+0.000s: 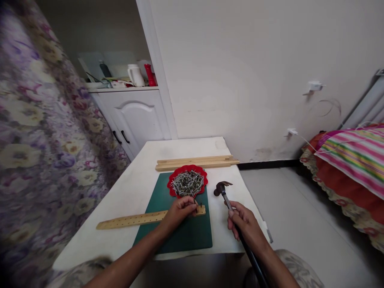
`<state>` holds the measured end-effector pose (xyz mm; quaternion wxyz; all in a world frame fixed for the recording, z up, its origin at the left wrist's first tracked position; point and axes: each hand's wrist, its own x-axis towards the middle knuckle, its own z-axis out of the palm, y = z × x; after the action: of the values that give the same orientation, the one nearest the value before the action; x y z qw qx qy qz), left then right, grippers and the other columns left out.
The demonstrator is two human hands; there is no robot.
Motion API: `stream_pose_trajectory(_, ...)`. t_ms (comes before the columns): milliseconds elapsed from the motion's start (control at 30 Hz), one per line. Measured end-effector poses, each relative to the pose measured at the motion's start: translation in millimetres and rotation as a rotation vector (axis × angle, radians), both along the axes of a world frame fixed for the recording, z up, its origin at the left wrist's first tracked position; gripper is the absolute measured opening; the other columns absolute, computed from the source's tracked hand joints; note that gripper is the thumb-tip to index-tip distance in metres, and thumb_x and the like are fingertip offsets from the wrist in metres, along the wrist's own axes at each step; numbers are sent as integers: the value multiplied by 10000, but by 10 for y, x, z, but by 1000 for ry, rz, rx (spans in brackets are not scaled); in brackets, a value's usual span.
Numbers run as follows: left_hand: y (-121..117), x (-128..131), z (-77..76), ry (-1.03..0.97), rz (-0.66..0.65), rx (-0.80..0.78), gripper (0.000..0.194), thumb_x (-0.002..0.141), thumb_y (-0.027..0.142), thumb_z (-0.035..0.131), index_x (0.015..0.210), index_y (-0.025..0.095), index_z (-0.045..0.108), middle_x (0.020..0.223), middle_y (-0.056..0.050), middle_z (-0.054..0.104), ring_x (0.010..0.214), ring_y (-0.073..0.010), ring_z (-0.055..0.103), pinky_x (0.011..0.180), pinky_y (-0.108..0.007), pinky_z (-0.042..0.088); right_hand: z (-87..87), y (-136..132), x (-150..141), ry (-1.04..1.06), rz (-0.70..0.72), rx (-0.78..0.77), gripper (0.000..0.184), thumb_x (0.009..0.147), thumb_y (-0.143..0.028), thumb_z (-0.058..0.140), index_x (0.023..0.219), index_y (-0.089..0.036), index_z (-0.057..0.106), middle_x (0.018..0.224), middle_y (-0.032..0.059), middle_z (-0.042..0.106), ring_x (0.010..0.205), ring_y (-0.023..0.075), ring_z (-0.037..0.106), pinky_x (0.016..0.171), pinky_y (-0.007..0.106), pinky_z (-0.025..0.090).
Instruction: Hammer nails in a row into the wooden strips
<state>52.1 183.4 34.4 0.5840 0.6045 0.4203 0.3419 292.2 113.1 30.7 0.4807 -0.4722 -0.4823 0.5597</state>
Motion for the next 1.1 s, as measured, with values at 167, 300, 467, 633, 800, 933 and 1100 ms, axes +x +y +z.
stream_pose_trajectory(167, -85, 82, -31, 199, 81, 340, 104, 758, 230, 592, 725, 147, 644, 736, -13, 608, 694, -128, 552, 639, -219, 390, 46, -18, -12, 6, 2, 5, 478, 841, -464, 544, 1184, -133, 510, 555, -43, 570, 318, 63, 387, 336, 189, 301)
stream_pose_trajectory(300, -101, 125, -55, 294, 103, 474, 116, 765, 206, 582, 685, 157, 651, 719, -16, 600, 698, -131, 559, 649, -222, 391, 63, -29, -7, -4, 26, 8, 454, 858, -449, 527, 1186, -136, 510, 566, -44, 570, 328, 65, 394, 346, 191, 297)
stream_pose_trajectory(467, -71, 141, -124, 333, 95, 520, 109, 772, 190, 580, 709, 167, 666, 743, -27, 629, 722, -141, 582, 668, -226, 413, 52, -47, 1, -20, 22, 24, 431, 873, -436, 513, 1183, -136, 507, 568, -43, 567, 334, 57, 386, 355, 186, 277)
stream_pose_trajectory(633, -68, 148, -145, 392, 74, 538, 118, 784, 188, 569, 734, 170, 675, 772, -33, 642, 750, -150, 593, 691, -234, 424, 55, -63, -6, -26, 33, 17, 438, 867, -448, 516, 1180, -142, 510, 569, -40, 570, 333, 58, 393, 352, 183, 278)
stream_pose_trajectory(800, -80, 151, -128, 436, 60, 556, 139, 793, 202, 551, 749, 182, 681, 789, -35, 639, 757, -156, 590, 692, -238, 429, 102, -80, -26, 3, 62, 1, 444, 865, -453, 516, 1179, -138, 507, 575, -41, 569, 323, 52, 393, 345, 178, 286)
stream_pose_trajectory(933, -79, 137, -138, 467, 53, 562, 150, 801, 212, 539, 763, 190, 682, 789, -36, 635, 751, -162, 586, 680, -240, 421, 143, -110, -57, 17, 102, -13, 434, 870, -445, 511, 1177, -139, 509, 585, -34, 580, 319, 48, 392, 348, 178, 275)
stream_pose_trajectory(1100, -68, 123, -139, 460, 33, 577, 171, 819, 216, 519, 767, 194, 681, 794, -37, 639, 754, -161, 585, 688, -237, 416, 164, -110, -92, -2, 122, -15, 433, 863, -448, 521, 1166, -140, 513, 583, -37, 579, 319, 52, 383, 360, 188, 271)
